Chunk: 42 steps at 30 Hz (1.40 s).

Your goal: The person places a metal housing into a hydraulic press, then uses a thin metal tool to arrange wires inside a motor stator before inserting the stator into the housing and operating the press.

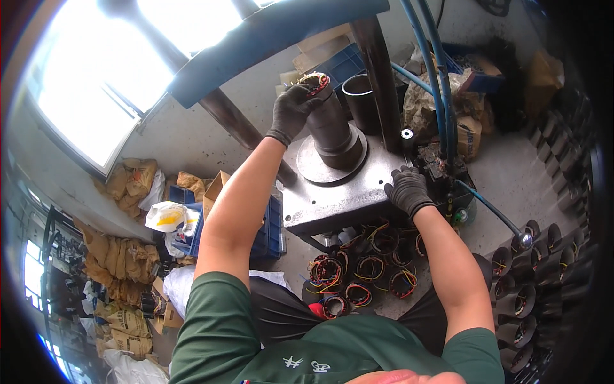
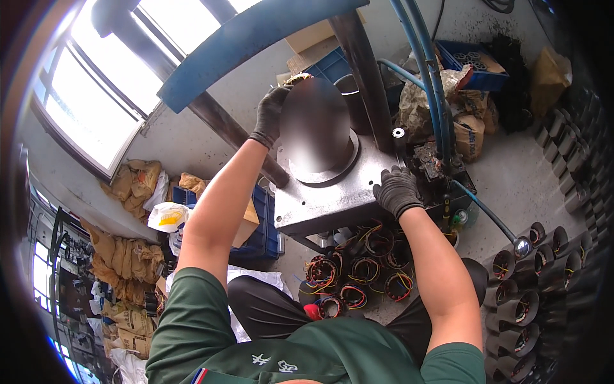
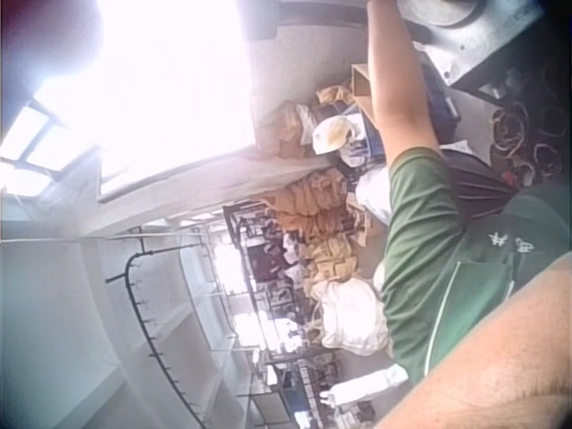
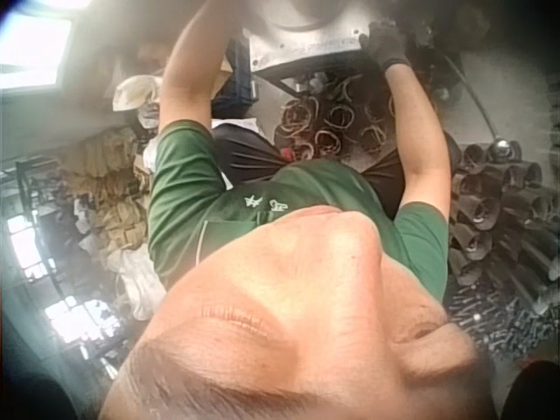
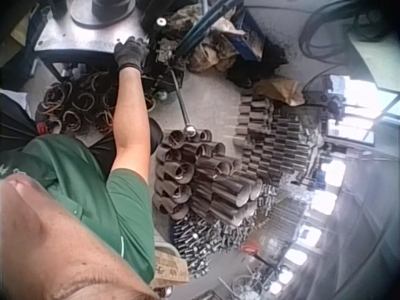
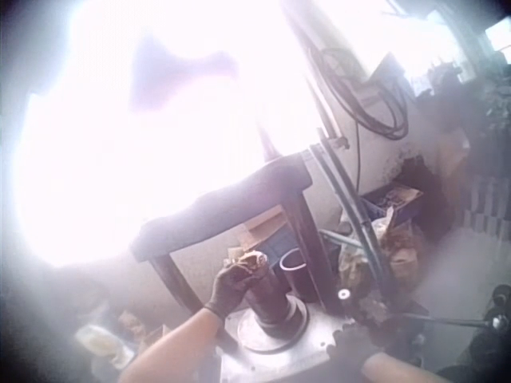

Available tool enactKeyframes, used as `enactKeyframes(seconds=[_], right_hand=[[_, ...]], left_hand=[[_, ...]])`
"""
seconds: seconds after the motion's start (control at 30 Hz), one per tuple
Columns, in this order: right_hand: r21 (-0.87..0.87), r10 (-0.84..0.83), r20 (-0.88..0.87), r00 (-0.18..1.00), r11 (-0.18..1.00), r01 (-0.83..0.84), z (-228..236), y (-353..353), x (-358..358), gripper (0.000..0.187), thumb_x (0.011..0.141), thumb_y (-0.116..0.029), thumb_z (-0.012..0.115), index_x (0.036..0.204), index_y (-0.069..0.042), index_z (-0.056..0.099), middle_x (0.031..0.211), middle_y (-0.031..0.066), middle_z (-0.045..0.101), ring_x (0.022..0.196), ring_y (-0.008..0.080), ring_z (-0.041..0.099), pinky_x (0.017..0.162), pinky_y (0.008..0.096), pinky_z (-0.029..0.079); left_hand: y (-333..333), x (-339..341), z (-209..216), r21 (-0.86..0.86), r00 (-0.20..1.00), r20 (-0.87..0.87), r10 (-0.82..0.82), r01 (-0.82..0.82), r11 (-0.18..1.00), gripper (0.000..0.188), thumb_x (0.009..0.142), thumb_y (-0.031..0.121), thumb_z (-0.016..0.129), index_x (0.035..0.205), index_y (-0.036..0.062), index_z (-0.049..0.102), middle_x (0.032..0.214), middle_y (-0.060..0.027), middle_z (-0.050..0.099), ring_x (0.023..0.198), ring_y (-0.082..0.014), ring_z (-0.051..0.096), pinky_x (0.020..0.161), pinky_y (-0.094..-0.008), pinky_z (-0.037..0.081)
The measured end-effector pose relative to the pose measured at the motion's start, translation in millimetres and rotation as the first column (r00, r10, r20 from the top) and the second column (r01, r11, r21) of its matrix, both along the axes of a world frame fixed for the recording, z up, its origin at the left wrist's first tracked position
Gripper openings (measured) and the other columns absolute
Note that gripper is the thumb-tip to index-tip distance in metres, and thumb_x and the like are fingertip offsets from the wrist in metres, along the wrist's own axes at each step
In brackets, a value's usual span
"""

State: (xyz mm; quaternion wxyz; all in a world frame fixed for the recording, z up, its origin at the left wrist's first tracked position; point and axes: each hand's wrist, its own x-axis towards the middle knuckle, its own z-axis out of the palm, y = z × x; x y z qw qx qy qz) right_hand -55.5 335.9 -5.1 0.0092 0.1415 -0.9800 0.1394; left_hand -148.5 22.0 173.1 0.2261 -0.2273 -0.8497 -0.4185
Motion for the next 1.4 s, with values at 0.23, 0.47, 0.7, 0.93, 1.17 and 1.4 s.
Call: enactKeyframes(seconds=[0.23, 0.47, 0.7, 0.93, 1.17, 1.4], right_hand=[[-0.028, 0.007, -0.049, 0.999, 1.000, -0.008, -0.4, 1.5, -1.6, 0.052, 0.091, -0.047, 0.067, 0.127, -0.009, 0.068, 0.139, 0.0145, 0.061, 0.130, 0.0364, 0.056, 0.106, 0.0513, 0.047], [-0.019, -0.005, -0.018, 1.000, 1.000, 0.004, -3.5, 5.2, -0.2, 0.052, 0.090, -0.046, 0.068, 0.128, -0.011, 0.068, 0.138, 0.0122, 0.062, 0.130, 0.0363, 0.056, 0.106, 0.0511, 0.048], [-0.038, 0.020, 0.018, 1.000, 0.999, -0.020, 8.0, -5.1, 0.8, 0.052, 0.090, -0.047, 0.068, 0.128, -0.011, 0.068, 0.137, 0.0121, 0.063, 0.129, 0.0371, 0.057, 0.105, 0.0528, 0.049], [0.024, 0.007, -0.004, 1.000, 1.000, -0.007, 15.7, 5.0, 0.8, 0.055, 0.096, -0.052, 0.063, 0.134, -0.013, 0.065, 0.139, 0.0142, 0.064, 0.132, 0.0350, 0.058, 0.110, 0.0474, 0.047], [-0.086, 0.137, -0.006, 0.991, 0.987, -0.137, 25.8, 8.5, 10.5, 0.053, 0.096, -0.048, 0.063, 0.133, -0.009, 0.067, 0.131, 0.0198, 0.068, 0.122, 0.0381, 0.064, 0.109, 0.0479, 0.049], [-0.076, 0.403, 0.033, 0.915, 0.913, -0.400, 41.4, 20.8, 40.8, 0.047, 0.092, -0.041, 0.067, 0.124, -0.007, 0.072, 0.115, 0.0214, 0.073, 0.111, 0.0404, 0.068, 0.102, 0.0483, 0.052]], left_hand=[[-1.0, -23.4, -7.7, 0.163, 0.986, 0.087, 0.141, -0.154, 0.975, 0.034, 0.082, 0.016, 0.087, 0.106, 0.0011, 0.069, 0.114, -0.0179, 0.070, 0.106, -0.0316, 0.068, 0.095, -0.0386, 0.055], [29.4, -3.3, -10.8, 0.078, 0.938, -0.070, 0.339, -0.334, 0.939, 0.036, 0.075, 0.022, 0.090, 0.099, 0.0035, 0.072, 0.107, -0.0173, 0.071, 0.098, -0.0347, 0.068, 0.092, -0.0386, 0.056], [-5.3, -20.6, -8.5, 0.669, 0.987, 0.157, -0.024, -0.089, 0.738, 0.008, 0.092, 0.008, 0.068, 0.097, 0.0038, 0.070, 0.095, -0.0067, 0.068, 0.087, -0.0168, 0.062, 0.079, -0.0300, 0.052], [10.9, 8.4, 9.7, -0.394, 0.904, -0.265, 0.334, -0.418, 0.819, 0.035, 0.093, 0.034, 0.072, 0.120, 0.0125, 0.073, 0.113, -0.0191, 0.072, 0.109, -0.0392, 0.069, 0.093, -0.0443, 0.056], [2.3, 51.5, 20.5, -0.281, 0.850, -0.486, 0.202, -0.371, 0.885, 0.052, 0.088, 0.038, 0.081, 0.130, 0.0104, 0.068, 0.126, -0.0212, 0.067, 0.116, -0.0377, 0.068, 0.100, -0.0433, 0.055], [-45.6, 209.7, -35.9, -0.078, 0.962, -0.027, 0.271, -0.272, 0.959, 0.038, 0.092, 0.008, 0.074, 0.129, 0.0047, 0.067, 0.128, -0.0110, 0.066, 0.118, -0.0226, 0.065, 0.103, -0.0341, 0.051]])
